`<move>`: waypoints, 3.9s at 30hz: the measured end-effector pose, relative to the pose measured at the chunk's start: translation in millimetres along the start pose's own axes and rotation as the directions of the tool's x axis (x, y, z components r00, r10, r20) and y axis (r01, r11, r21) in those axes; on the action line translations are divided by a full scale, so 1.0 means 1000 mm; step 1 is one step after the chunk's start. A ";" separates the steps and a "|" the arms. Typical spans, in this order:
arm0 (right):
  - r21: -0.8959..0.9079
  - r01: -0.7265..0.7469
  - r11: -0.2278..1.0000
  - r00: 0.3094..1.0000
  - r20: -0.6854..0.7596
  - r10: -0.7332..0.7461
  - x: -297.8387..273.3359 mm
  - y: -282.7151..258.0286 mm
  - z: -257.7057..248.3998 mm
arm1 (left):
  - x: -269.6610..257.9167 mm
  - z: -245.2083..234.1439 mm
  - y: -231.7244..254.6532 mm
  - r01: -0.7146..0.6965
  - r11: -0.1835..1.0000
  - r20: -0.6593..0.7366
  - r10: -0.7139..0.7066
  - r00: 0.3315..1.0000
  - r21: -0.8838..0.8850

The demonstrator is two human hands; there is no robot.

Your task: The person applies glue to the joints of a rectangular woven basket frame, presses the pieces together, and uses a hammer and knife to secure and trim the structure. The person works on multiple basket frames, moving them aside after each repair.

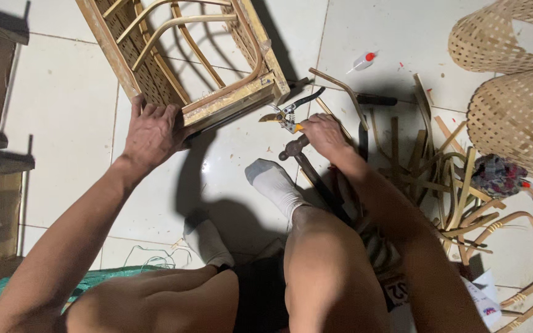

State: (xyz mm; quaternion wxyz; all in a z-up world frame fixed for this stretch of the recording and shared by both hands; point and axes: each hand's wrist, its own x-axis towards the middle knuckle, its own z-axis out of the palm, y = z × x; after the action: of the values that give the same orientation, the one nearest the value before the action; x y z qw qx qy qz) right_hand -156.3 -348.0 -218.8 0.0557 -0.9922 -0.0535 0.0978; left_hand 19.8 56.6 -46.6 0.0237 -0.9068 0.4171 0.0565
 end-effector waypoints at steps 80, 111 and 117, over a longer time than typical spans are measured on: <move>0.364 0.783 0.504 0.618 -0.358 -0.700 0.127 -0.284 -0.227 | -0.126 0.086 0.083 -0.014 -0.360 0.326 -0.860 0.393 -0.933; 0.683 -0.502 -0.530 0.829 0.555 -0.069 0.060 -0.294 -0.179 | -0.138 0.049 0.023 0.149 -0.543 0.469 -0.516 0.717 -0.826; 0.769 -0.427 -0.475 0.894 0.437 -0.096 0.060 -0.299 -0.158 | -0.142 0.055 0.021 0.162 -0.533 0.472 -0.517 0.714 -0.830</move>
State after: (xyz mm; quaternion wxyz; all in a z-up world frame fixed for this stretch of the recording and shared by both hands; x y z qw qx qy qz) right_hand -95.0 -61.5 -40.0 0.8378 -0.4311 0.2155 0.2563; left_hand -92.1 155.1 -83.6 -0.7380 -0.6022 -0.1738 0.2499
